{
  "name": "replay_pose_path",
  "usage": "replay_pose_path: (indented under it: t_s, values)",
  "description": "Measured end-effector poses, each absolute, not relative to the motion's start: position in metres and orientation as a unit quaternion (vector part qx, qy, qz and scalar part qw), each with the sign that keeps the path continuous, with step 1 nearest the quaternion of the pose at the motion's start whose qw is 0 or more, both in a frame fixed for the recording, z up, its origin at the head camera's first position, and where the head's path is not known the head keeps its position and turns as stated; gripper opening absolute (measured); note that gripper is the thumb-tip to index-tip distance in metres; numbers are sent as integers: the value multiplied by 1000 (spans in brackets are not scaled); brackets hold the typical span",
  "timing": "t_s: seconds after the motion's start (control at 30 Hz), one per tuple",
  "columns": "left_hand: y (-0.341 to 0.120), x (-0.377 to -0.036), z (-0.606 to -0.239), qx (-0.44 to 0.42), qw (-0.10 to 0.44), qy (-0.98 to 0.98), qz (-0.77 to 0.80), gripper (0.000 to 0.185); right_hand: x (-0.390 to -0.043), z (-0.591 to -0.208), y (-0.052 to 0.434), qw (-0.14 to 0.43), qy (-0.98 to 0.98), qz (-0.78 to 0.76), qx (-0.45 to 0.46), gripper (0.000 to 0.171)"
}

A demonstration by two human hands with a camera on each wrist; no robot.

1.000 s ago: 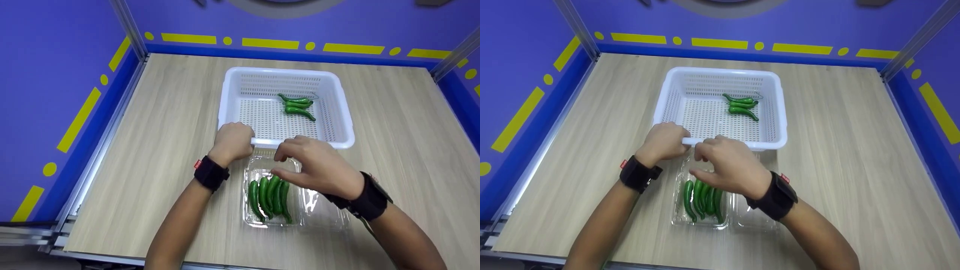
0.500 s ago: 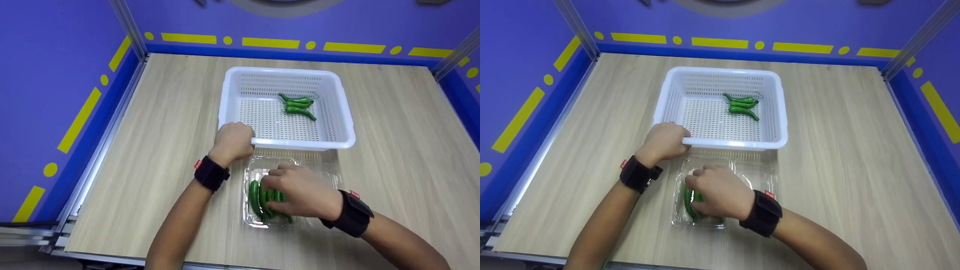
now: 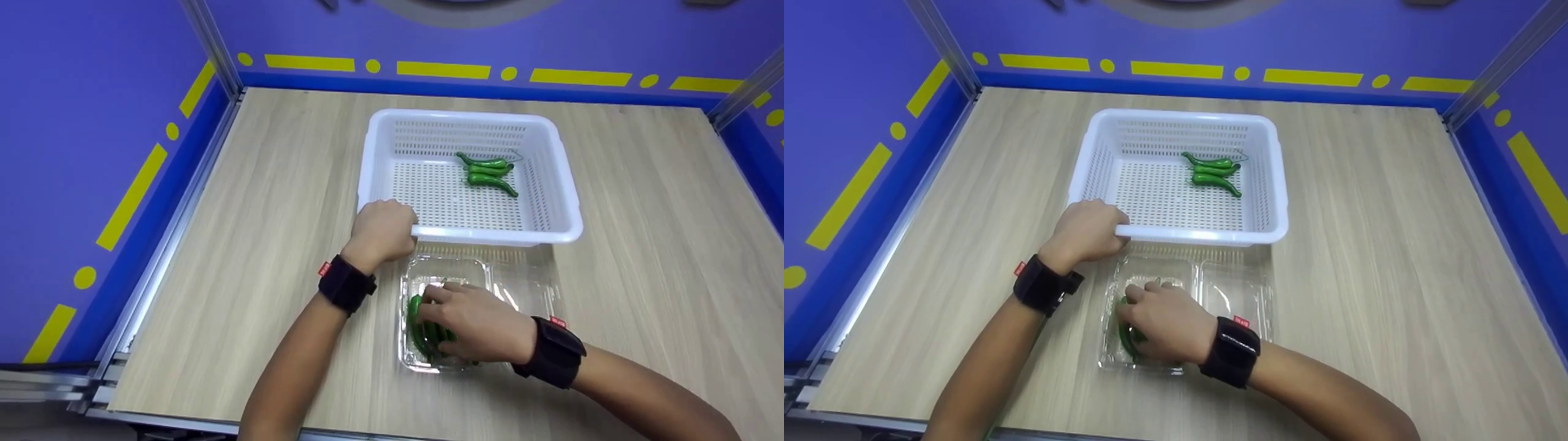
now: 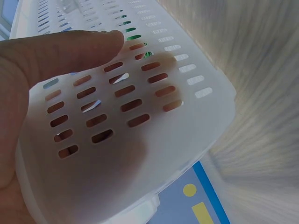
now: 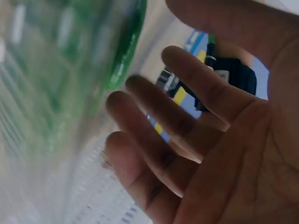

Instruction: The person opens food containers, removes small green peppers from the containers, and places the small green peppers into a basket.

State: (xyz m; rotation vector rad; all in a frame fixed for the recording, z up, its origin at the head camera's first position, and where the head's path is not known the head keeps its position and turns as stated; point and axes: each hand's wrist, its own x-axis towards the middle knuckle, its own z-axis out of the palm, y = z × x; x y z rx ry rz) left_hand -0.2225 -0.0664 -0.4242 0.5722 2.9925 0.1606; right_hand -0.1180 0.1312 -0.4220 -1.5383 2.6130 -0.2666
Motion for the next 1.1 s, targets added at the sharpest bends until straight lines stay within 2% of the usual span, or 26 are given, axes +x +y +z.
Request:
replay_pose_path:
  t_s: [0.1, 0.27, 0.47, 0.73, 1.1]
  values:
    - [-66, -223, -425, 188, 43, 980, 48, 24, -120, -427, 130, 53, 857, -86, -506, 50]
    - [-67, -222, -427, 193, 39, 979, 45, 27, -123, -432, 129, 60, 846, -76, -524, 56]
    - [-67, -222, -427, 195, 36, 979, 49, 30, -126, -435, 128, 54, 840, -70, -536, 48]
    - [-67, -222, -426, 196, 35, 979, 43, 25, -130, -437, 125, 37, 841, -55, -538, 40]
    - [-67, -222, -426, 197, 31, 979, 47, 25, -134, -439, 118, 16, 833, -16, -553, 42]
